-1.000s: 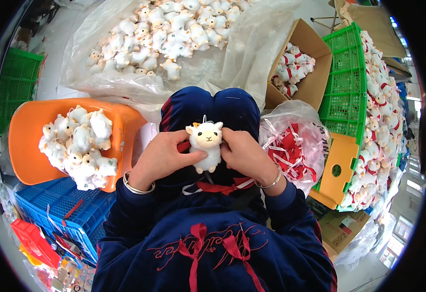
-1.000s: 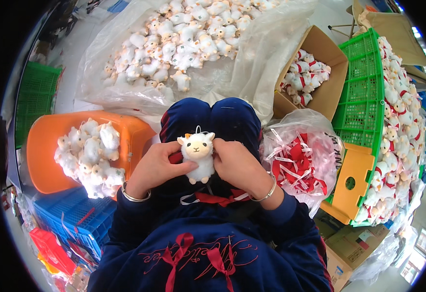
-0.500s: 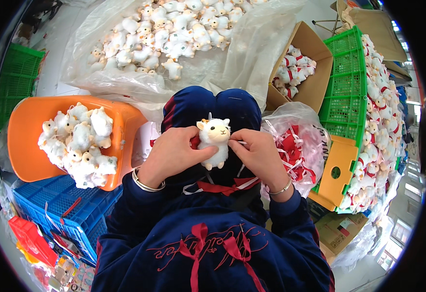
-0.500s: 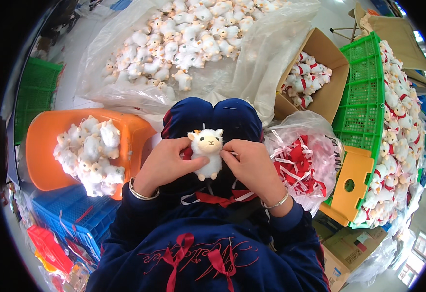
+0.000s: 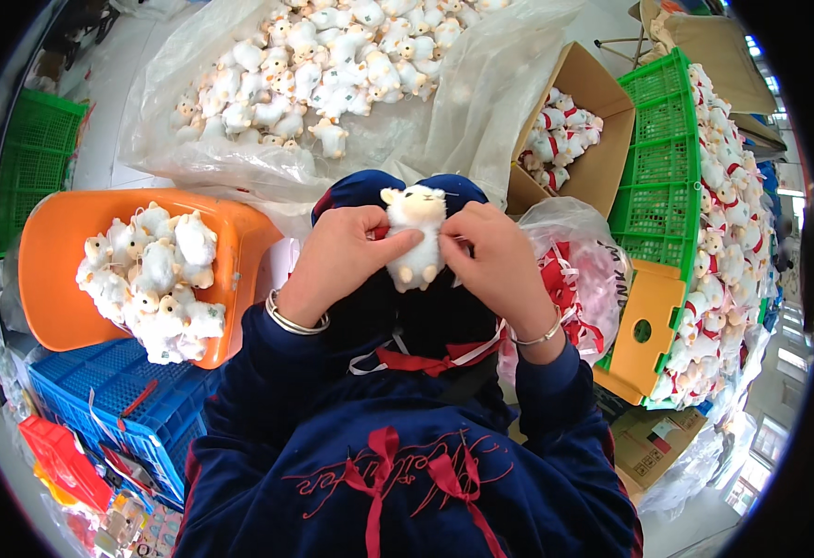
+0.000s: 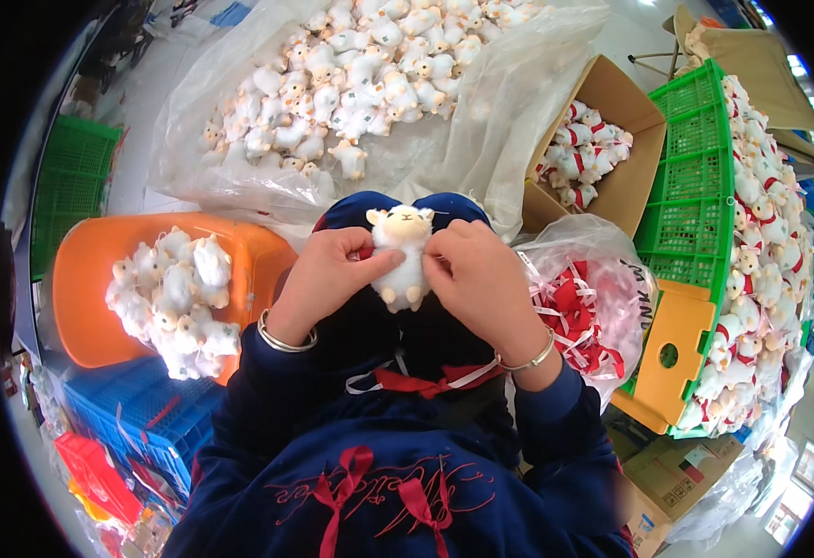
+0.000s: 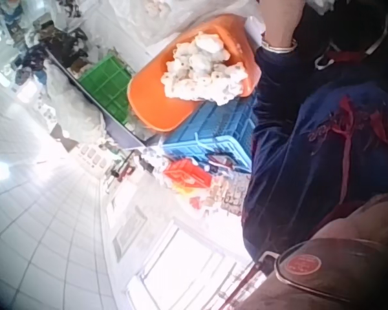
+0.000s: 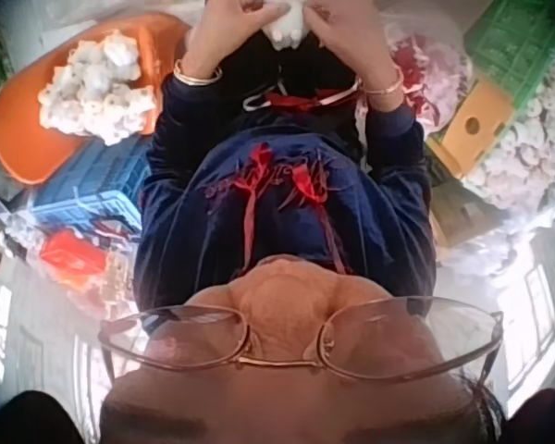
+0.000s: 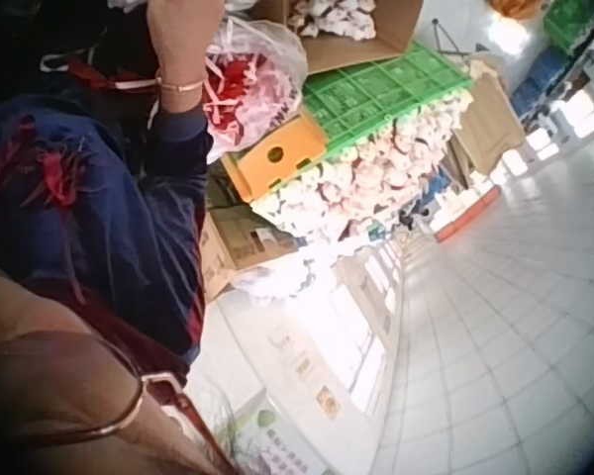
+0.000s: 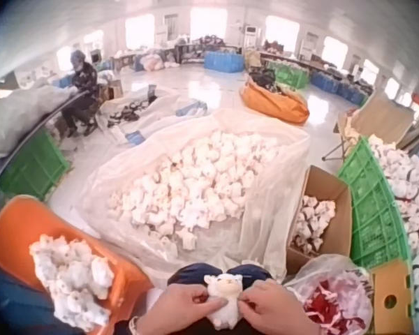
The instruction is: The person sits on the floor and ties pink ribbons around the necks of small white plush toys. They pick up each toy, wrap the ribbon, and adjust the bow before placing the finished toy into a nearby container.
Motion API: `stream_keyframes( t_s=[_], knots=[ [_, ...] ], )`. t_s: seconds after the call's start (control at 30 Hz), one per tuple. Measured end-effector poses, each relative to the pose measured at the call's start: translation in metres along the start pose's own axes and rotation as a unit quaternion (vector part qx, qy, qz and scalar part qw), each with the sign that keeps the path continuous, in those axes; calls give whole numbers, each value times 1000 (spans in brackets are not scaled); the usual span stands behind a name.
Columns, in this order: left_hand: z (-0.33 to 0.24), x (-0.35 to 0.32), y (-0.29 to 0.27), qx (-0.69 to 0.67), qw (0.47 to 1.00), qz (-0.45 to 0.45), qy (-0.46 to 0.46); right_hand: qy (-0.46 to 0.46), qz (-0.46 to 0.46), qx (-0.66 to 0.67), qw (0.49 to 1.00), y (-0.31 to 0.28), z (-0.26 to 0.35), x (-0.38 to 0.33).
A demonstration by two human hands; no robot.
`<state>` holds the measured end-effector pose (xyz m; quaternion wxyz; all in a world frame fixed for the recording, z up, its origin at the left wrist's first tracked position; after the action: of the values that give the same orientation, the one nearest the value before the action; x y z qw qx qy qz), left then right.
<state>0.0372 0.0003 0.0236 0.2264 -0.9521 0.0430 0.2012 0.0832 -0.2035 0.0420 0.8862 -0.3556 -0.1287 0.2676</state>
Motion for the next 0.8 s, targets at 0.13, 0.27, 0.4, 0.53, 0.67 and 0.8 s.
stream_keyframes(
  t_s=[0.13, 0.27, 0.4, 0.53, 0.67, 0.8],
  knots=[
    [9, 1, -13, 47, 998, 5, -28, -65, -23, -57, 996, -3, -1, -1],
    [16, 2, -8, 6, 999, 45, -10, 98, 3, 141, 985, 8, 6, -2],
    [16, 1, -9, -36, 996, 80, 7, 87, -55, 134, 986, 22, 7, -6],
    [21, -3, -12, -105, 986, 128, 18, 56, -76, 160, 983, 22, 3, -16],
    [20, -3, -7, -127, 987, 87, 42, 12, -109, 220, 969, 34, 1, -18],
    [22, -3, -8, -123, 989, 42, 67, 26, -102, 217, 971, 37, -2, -12]
  ],
)
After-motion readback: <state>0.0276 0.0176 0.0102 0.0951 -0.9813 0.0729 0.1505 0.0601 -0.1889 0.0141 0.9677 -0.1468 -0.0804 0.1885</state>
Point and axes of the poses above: each hand's wrist, its own x-axis towards the middle knuckle, its own y-axis out of the palm, z = x × y, the point moved 2 cm from there along x, towards the middle knuckle, and after that the axes turned 4 degrees about x, right-handed, at the moved point
